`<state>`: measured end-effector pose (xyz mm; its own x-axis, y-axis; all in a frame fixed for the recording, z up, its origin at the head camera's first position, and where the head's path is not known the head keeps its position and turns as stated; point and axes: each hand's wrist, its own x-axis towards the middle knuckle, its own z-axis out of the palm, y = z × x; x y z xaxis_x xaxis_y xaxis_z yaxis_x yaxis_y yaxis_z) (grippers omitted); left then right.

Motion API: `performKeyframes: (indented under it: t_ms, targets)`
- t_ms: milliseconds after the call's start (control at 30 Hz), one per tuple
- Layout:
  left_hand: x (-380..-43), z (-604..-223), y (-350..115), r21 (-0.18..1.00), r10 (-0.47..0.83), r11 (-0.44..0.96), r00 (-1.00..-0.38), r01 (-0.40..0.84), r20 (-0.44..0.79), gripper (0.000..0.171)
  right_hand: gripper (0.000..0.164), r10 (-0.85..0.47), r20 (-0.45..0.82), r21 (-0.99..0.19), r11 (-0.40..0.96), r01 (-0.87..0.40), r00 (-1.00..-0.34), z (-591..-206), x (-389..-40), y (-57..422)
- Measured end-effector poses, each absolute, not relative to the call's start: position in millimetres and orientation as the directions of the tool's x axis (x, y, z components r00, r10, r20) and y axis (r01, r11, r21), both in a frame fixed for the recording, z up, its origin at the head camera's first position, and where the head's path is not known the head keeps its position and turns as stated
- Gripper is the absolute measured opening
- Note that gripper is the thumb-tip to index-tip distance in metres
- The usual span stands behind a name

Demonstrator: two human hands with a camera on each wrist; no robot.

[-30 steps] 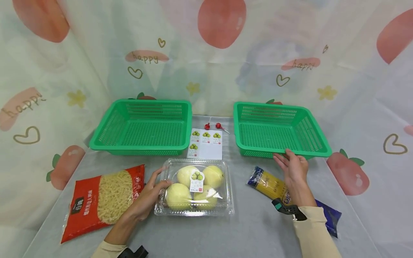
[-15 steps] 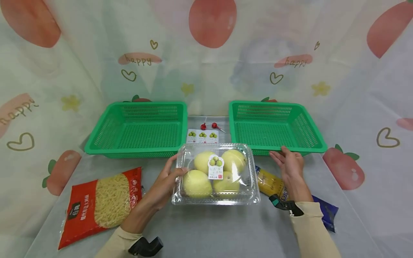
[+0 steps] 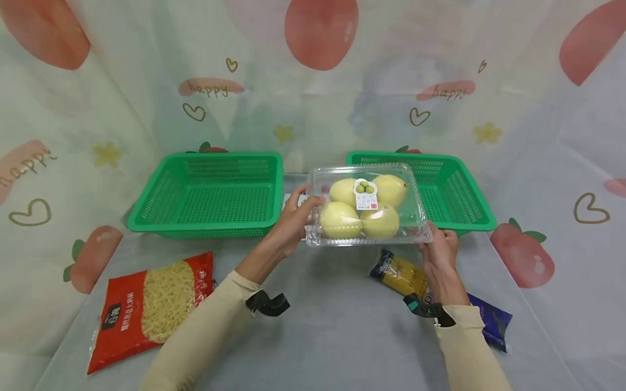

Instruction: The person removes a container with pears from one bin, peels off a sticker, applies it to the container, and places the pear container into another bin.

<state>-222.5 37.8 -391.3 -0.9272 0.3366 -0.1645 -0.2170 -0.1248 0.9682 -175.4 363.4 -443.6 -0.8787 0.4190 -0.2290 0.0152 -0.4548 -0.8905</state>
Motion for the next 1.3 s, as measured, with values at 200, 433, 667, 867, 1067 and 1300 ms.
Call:
performKeyframes:
  t_ms: [200,433,667,867,1067,1300]
  targets:
    - [-263.7,-374.1,70.6,0.970,0.316,-0.139,-0.937,-0.200,-0.148,0.075,0.023,0.421,-0.271,-0.899,-0.432,0.071,-0.866,-439.5,-175.5,357.0]
    - [-292.3,-371.5,115.0,0.972,0.278,-0.089,-0.943,-0.216,-0.184,0.078,0.023,0.448,-0.325,-0.895,-0.430,0.119,-0.833,-437.7,-174.6,354.2]
    - [-294.9,-379.1,160.0,0.969,0.211,-0.054,-0.951,-0.242,-0.226,0.077,0.019,0.455,-0.349,-0.881,-0.458,0.121,-0.819,-436.2,-172.7,352.3]
    - [-295.1,-389.7,193.2,0.966,0.155,0.019,-0.954,-0.258,-0.258,0.073,0.020,0.467,-0.368,-0.880,-0.454,0.138,-0.804,-437.1,-166.9,346.2]
    - [-304.2,-404.2,210.2,0.942,0.131,0.128,-0.936,-0.311,-0.327,0.074,0.020,0.458,-0.362,-0.883,-0.449,0.140,-0.812,-437.8,-162.9,337.1]
    - [-311.6,-412.6,210.1,0.907,0.118,0.185,-0.907,-0.379,-0.404,0.071,0.022,0.465,-0.378,-0.879,-0.450,0.154,-0.800,-436.7,-160.0,335.6]
